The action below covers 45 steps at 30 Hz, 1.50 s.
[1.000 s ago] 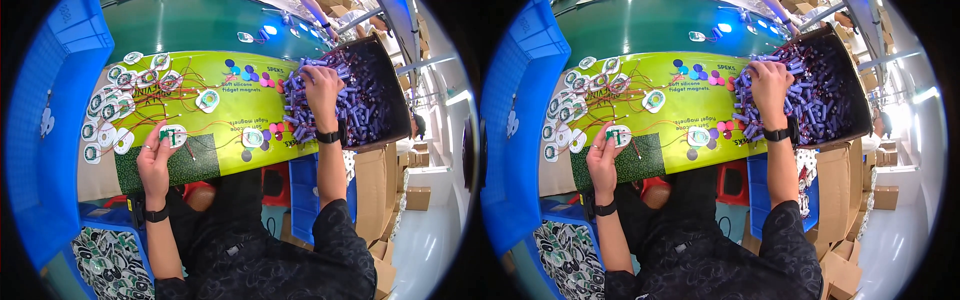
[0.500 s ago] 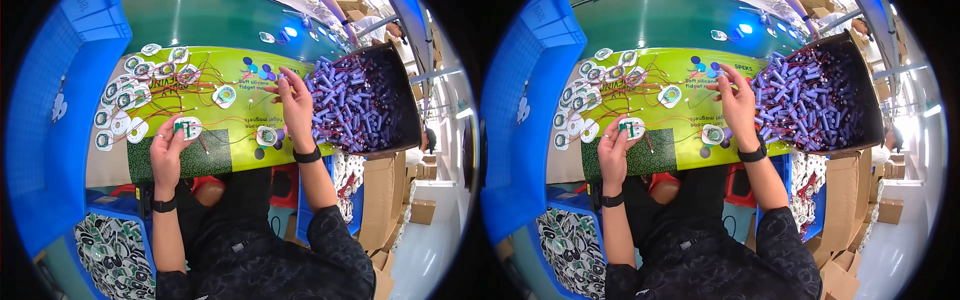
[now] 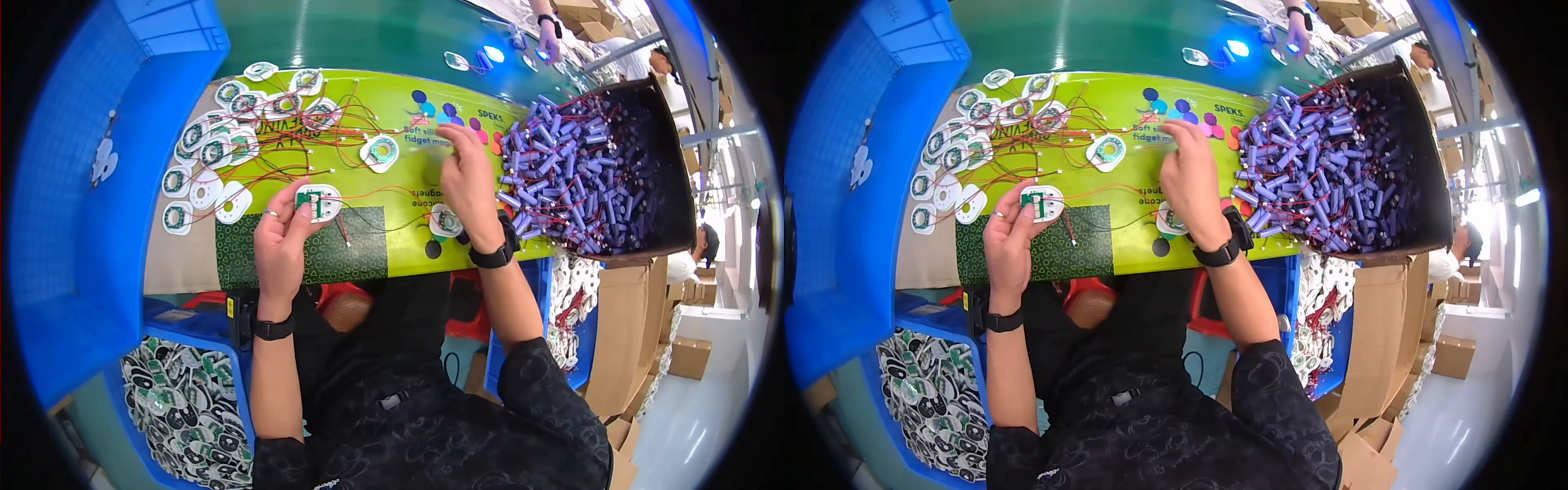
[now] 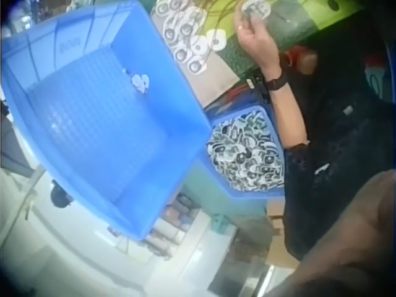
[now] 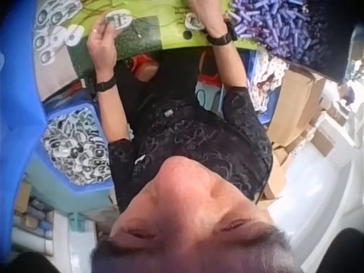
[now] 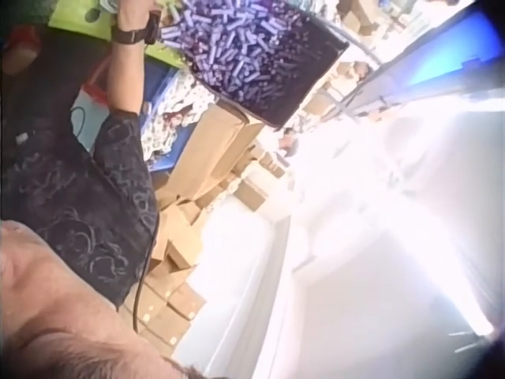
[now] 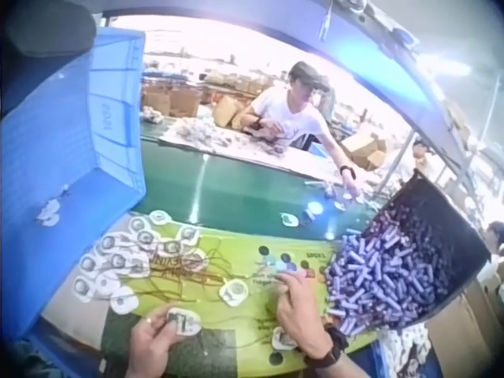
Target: Assembling small electronic components with wires at a factory workbench.
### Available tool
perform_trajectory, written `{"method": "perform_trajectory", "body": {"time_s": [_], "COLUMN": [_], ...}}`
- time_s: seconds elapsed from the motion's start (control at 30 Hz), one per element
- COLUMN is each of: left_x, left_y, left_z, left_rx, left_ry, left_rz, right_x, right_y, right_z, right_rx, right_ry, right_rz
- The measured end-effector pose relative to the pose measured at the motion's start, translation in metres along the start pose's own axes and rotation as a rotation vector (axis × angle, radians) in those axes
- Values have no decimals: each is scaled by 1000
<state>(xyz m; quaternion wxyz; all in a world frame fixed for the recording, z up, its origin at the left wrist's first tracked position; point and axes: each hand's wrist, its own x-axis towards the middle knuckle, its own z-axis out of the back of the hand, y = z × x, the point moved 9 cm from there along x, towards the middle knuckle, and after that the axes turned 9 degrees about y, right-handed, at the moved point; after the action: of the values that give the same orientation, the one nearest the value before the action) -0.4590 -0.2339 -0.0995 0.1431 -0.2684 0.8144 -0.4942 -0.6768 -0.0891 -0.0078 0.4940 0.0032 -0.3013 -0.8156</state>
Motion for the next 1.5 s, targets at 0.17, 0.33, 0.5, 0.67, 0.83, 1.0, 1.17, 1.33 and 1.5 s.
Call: {"method": "perform_trajectory", "body": {"time_s": [0.17,0.33,0.5,0.67,0.83,1.0,1.17,1.33,1.5], "left_x": [2,1,2,-5,-4,2,1,-2,-1], "left_y": [-1,-3,-6,-7,-10,-3,-8,-10,-11], "left_z": [-3,-4,-9,2,-1,-7,-5,-1,-6], "left_rx": [36,15,17,95,100,106,106,247,130], "left_ry": [0,-5,9,-4,-37,-13,-24,-33,14], "left_rz": [0,-9,-48,-49,-56,-71,-114,-133,-92], "right_x": [2,-1,-7,2,-4,-16,-17,-14,-15], "right_y": [-18,-16,0,48,116,129,121,109,103], "right_z": [-4,-30,-8,-4,-16,-37,-51,-60,-69], "right_rx": [132,5,-114,374,198,260,299,373,423], "right_ry": [-11,100,-79,154,194,119,140,237,223], "right_rz": [-127,-15,112,-97,214,253,132,-67,-81]}}
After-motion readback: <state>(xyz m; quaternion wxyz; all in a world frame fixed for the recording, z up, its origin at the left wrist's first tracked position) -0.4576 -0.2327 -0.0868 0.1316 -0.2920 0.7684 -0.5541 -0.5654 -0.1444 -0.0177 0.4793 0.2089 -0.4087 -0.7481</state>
